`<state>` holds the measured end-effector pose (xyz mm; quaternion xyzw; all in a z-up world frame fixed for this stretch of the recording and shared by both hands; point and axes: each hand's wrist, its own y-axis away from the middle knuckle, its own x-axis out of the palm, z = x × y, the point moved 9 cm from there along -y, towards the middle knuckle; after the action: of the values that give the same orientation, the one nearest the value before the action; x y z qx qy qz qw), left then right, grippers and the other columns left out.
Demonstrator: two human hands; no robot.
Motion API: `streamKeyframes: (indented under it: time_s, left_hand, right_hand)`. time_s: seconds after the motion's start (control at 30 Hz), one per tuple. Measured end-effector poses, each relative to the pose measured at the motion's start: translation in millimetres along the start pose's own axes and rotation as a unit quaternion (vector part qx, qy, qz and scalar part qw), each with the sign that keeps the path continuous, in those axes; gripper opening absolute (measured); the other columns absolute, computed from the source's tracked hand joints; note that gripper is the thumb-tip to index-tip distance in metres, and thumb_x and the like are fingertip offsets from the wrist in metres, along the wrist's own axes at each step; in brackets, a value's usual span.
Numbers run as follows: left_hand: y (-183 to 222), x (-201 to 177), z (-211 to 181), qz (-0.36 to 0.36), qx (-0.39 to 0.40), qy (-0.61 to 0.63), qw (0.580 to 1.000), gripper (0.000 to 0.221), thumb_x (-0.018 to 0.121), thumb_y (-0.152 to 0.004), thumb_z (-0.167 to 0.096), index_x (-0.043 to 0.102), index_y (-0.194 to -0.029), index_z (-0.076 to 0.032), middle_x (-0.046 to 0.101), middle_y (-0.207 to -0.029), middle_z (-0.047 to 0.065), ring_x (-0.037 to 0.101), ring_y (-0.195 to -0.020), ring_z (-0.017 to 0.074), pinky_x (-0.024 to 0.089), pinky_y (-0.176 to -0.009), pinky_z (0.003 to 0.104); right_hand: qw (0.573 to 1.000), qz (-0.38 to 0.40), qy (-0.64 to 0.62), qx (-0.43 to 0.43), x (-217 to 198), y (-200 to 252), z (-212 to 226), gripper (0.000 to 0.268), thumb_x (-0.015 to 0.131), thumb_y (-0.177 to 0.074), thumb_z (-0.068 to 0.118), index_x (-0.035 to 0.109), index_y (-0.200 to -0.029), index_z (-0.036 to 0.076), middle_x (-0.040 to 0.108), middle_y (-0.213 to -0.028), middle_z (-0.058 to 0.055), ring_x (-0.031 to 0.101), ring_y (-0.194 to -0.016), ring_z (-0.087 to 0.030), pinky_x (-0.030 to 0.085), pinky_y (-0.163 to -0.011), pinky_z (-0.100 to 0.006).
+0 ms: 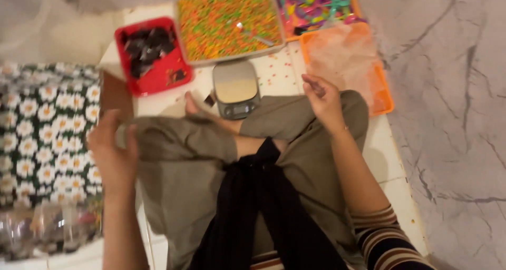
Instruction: The person scoops colorful sprinkles into a cup with a spoon, weighs the amount on a digital scale, and pours the sprinkles into small plastic bags, repeating these steps several times.
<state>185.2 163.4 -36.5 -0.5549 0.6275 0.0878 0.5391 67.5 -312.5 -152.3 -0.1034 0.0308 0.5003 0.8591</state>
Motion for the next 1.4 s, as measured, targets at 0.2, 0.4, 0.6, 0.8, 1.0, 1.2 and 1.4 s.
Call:
streamKeyframes:
  time_s: [0.2,0.4,0.6,0.8,1.0,1.2,1.4]
  left_hand:
    - [-56.4,105.9,-90.8,0.03,0.064,0.122,0.99,0.038,0.075,-0.088,0.0,0.068,-0.124,0.008,0.069,-0.113,0.029,0.065,-0.104,0.048,0.049,-0.098,0.05]
    - [-66.0,202.5,-148.4,0.147,0.035,0.185,0.971,0.043,0.078,-0.089,-0.014,0.068,-0.13,-0.006,0.07,-0.123,0.016,0.066,-0.115,0.0351,0.046,-0.103,0.043]
    - [-85.2,257.4,-194.2,0.222,0.049,0.222,0.948,0.041,0.077,-0.089,-0.015,0.069,-0.129,-0.007,0.07,-0.123,0.014,0.067,-0.115,0.0339,0.05,-0.102,0.042]
    - [-106.4,300.5,-234.9,0.29,0.033,0.273,0.916,0.041,0.074,-0.094,-0.02,0.068,-0.133,-0.012,0.072,-0.12,0.011,0.072,-0.107,0.0322,0.059,-0.091,0.038]
    - [-115.1,327.0,-286.2,0.299,-0.093,0.439,0.842,0.056,0.072,-0.093,-0.008,0.053,-0.145,0.004,0.062,-0.133,0.032,0.07,-0.107,0.0477,0.062,-0.086,0.05]
    - [-108.6,339.3,-250.5,0.223,-0.197,0.494,0.817,0.026,0.067,-0.097,-0.006,0.076,-0.122,-0.006,0.079,-0.099,0.02,0.072,-0.089,0.0209,0.062,-0.071,0.036]
    - [-107.5,339.6,-229.2,0.222,-0.259,0.517,0.785,0.013,0.077,-0.092,-0.009,0.083,-0.102,-0.014,0.076,-0.076,0.009,0.069,-0.071,0.0116,0.062,-0.065,0.026]
  right_hand:
    - [0.933,-0.083,0.35,0.026,-125.4,-87.1,-166.3,0.035,0.083,-0.083,0.028,0.079,-0.118,0.029,0.072,-0.106,0.0,0.068,-0.09,-0.02,0.059,-0.082,-0.037]
    - [0.741,0.171,0.644,0.084,-35.2,-112.2,-146.7,0.045,0.081,-0.078,0.052,0.08,-0.105,0.016,0.077,-0.096,-0.011,0.068,-0.103,-0.035,0.055,-0.086,-0.054]
    - [0.745,0.172,0.639,0.083,-25.9,-120.3,-216.0,0.013,0.077,-0.083,0.025,0.081,-0.087,0.013,0.077,-0.08,-0.011,0.073,-0.083,-0.034,0.048,-0.082,-0.051]
    - [0.885,0.005,0.438,0.155,-76.3,-100.5,-117.4,0.018,0.066,-0.091,0.026,0.081,-0.098,0.02,0.078,-0.086,-0.011,0.076,-0.086,-0.038,0.06,-0.075,-0.048]
    - [0.966,-0.149,0.153,0.143,-68.0,-72.4,15.1,0.019,0.074,-0.096,0.023,0.08,-0.109,0.012,0.079,-0.094,-0.016,0.077,-0.088,-0.03,0.062,-0.068,-0.035]
    - [0.976,-0.15,0.136,0.08,-42.2,-58.5,60.9,0.028,0.078,-0.095,0.029,0.079,-0.117,0.011,0.079,-0.109,-0.014,0.074,-0.105,-0.03,0.059,-0.087,-0.039]
    - [0.976,-0.181,0.116,0.026,-30.9,-47.5,66.3,0.035,0.084,-0.089,0.015,0.076,-0.122,0.006,0.078,-0.107,-0.018,0.073,-0.105,-0.029,0.058,-0.087,-0.037]
